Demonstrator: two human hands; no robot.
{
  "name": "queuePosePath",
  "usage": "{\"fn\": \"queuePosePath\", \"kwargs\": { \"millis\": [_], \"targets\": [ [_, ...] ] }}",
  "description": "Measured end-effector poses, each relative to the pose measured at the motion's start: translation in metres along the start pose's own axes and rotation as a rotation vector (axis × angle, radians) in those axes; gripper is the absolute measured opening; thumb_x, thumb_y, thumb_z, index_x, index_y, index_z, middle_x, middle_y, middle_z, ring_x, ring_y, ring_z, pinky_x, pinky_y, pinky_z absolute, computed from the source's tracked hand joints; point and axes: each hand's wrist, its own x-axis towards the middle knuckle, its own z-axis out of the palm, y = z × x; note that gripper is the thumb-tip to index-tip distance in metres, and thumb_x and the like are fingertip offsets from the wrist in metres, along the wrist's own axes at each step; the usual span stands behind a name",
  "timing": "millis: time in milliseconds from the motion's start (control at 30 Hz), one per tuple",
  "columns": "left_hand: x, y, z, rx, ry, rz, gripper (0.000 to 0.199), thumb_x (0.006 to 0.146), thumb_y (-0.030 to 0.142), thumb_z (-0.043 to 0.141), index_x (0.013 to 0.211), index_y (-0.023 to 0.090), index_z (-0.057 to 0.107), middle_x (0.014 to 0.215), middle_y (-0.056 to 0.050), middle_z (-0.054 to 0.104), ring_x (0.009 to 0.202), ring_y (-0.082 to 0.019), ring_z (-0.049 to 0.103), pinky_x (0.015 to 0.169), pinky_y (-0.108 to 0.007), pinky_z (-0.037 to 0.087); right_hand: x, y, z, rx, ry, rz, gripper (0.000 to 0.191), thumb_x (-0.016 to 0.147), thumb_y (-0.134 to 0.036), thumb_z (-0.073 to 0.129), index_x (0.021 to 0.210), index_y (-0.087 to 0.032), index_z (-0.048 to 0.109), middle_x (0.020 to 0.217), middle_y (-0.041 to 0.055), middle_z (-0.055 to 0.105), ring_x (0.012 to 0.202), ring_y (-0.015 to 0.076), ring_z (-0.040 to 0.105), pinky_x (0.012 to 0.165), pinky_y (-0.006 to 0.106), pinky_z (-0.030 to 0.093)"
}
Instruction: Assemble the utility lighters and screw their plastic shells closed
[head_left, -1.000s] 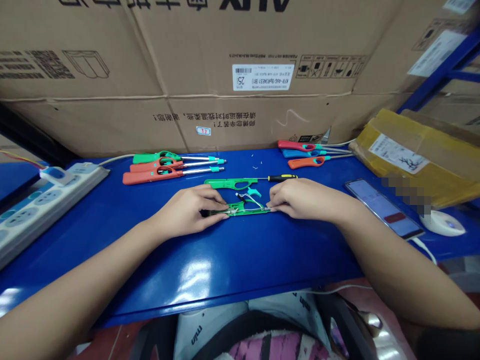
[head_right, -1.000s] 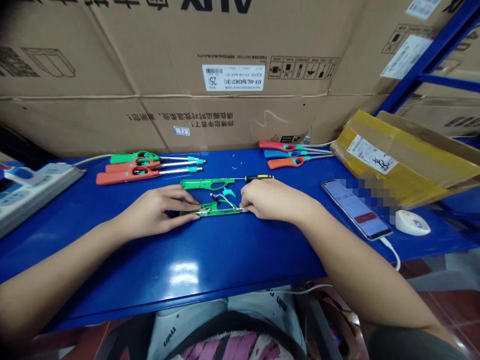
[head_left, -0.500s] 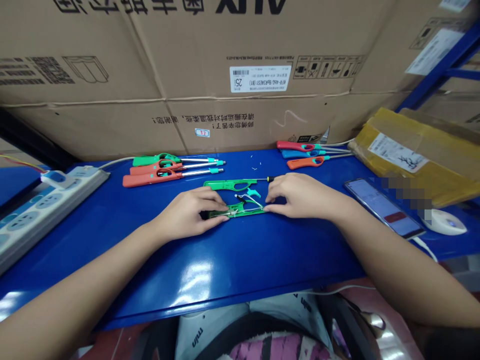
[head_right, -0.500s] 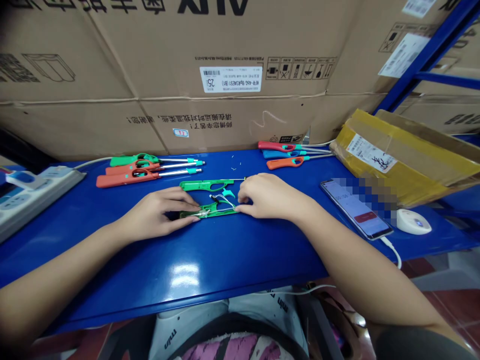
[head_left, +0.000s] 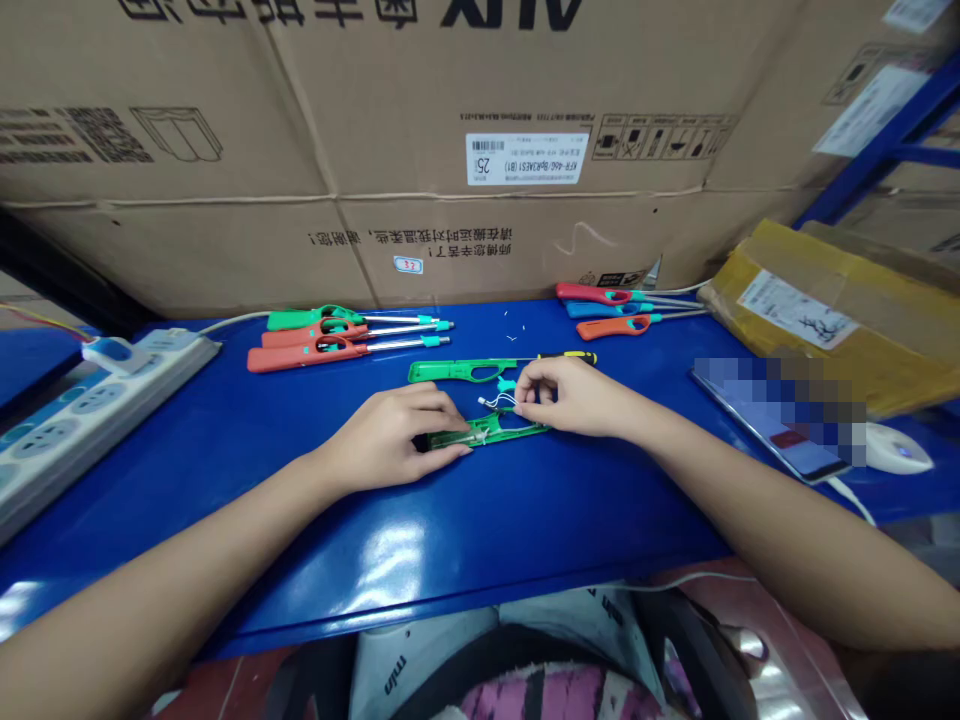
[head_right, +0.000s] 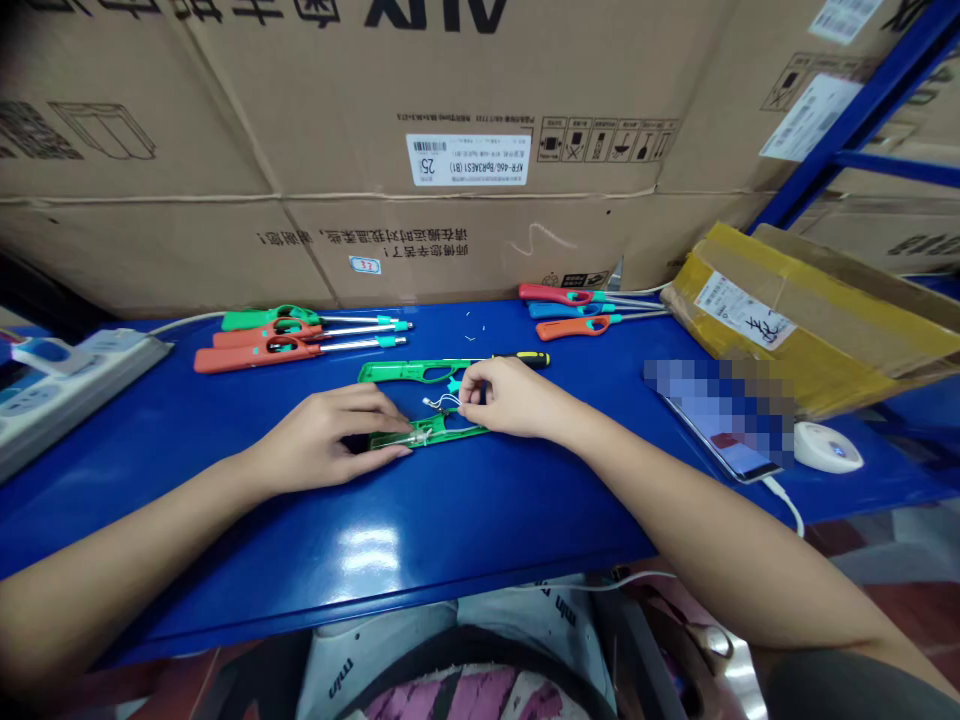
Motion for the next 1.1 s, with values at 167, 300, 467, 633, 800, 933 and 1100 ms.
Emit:
{"fn": "queuePosePath", "kwargs": {
  "millis": [167, 300, 467, 633, 800, 933, 1100],
  "targets": [
    [0.0002, -0.0002, 0.0002, -0.014, 0.004, 0.0, 0.017, 0.096, 0.03, 0.068, 0.105, 0.019, 0.078, 0.098, -0.004, 0.076, 0.091, -0.019, 0.07, 0.083, -0.032, 0.057, -0.0026, -0.0071, -0.0053, 0.266, -0.172, 0.012, 0.014, 0.083, -0.026, 0.071, 0.087, -0.016, 0.062, 0.061, -0.0084, 0.047, 0.05, 0.0062, 0.036, 0.05, 0.022, 0.03],
    [0.0001, -0.0004, 0.0001, -0.029, -0.003, 0.001, 0.017, 0.096, 0.029, 0.068, 0.105, 0.019, 0.078, 0.099, -0.004, 0.076, 0.091, -0.019, 0.07, 0.083, -0.032, 0.056, -0.0037, -0.0073, -0.0044, 0.311, -0.215, -0.019, 0.021, 0.084, -0.03, 0.073, 0.096, -0.014, 0.068, 0.062, -0.0082, 0.046, 0.052, 0.0061, 0.034, 0.05, 0.022, 0.029],
    [0.0005, -0.0003, 0.0011, -0.035, -0.004, -0.002, 0.017, 0.095, 0.029, 0.069, 0.106, 0.02, 0.077, 0.099, -0.004, 0.076, 0.092, -0.019, 0.07, 0.083, -0.032, 0.056, -0.0034, -0.0069, -0.0016, 0.302, -0.202, -0.015, 0.029, 0.087, -0.037, 0.073, 0.102, -0.013, 0.071, 0.071, -0.0019, 0.059, 0.061, 0.0088, 0.048, 0.057, 0.023, 0.04],
    [0.0007, 0.0011, 0.0008, -0.037, -0.014, 0.003, 0.017, 0.095, 0.029, 0.068, 0.106, 0.021, 0.077, 0.099, -0.004, 0.075, 0.092, -0.019, 0.07, 0.083, -0.032, 0.056, -0.0033, -0.01, -0.0005, 0.318, -0.243, -0.015, 0.037, 0.102, -0.043, 0.052, 0.108, -0.012, 0.072, 0.072, 0.0013, 0.068, 0.058, 0.0096, 0.052, 0.059, 0.024, 0.041],
    [0.0018, 0.0014, -0.0001, -0.026, -0.023, 0.006, 0.018, 0.096, 0.029, 0.067, 0.107, 0.021, 0.078, 0.099, -0.004, 0.076, 0.091, -0.019, 0.069, 0.083, -0.032, 0.056, -0.0033, -0.0108, -0.0025, 0.336, -0.303, -0.013, 0.038, 0.104, -0.035, 0.045, 0.107, -0.01, 0.075, 0.065, 0.0011, 0.067, 0.062, 0.0114, 0.054, 0.062, 0.025, 0.04],
    [0.0018, 0.0014, -0.0001, -0.027, -0.025, 0.01, 0.018, 0.096, 0.029, 0.067, 0.107, 0.021, 0.078, 0.099, -0.004, 0.076, 0.091, -0.019, 0.07, 0.084, -0.032, 0.056, -0.0032, -0.0099, -0.0049, 0.4, -0.356, -0.006, 0.029, 0.098, -0.023, 0.051, 0.113, -0.013, 0.074, 0.07, 0.0, 0.07, 0.066, 0.0111, 0.058, 0.063, 0.023, 0.041],
    [0.0012, 0.0015, -0.0007, -0.027, -0.026, 0.011, 0.017, 0.096, 0.029, 0.067, 0.107, 0.021, 0.078, 0.099, -0.005, 0.076, 0.091, -0.019, 0.07, 0.084, -0.031, 0.056, -0.0055, -0.0104, -0.0082, 0.386, -0.428, 0.018, 0.032, 0.09, -0.014, 0.054, 0.115, -0.013, 0.074, 0.071, 0.0007, 0.074, 0.07, 0.0116, 0.063, 0.066, 0.023, 0.044]
  ]
}}
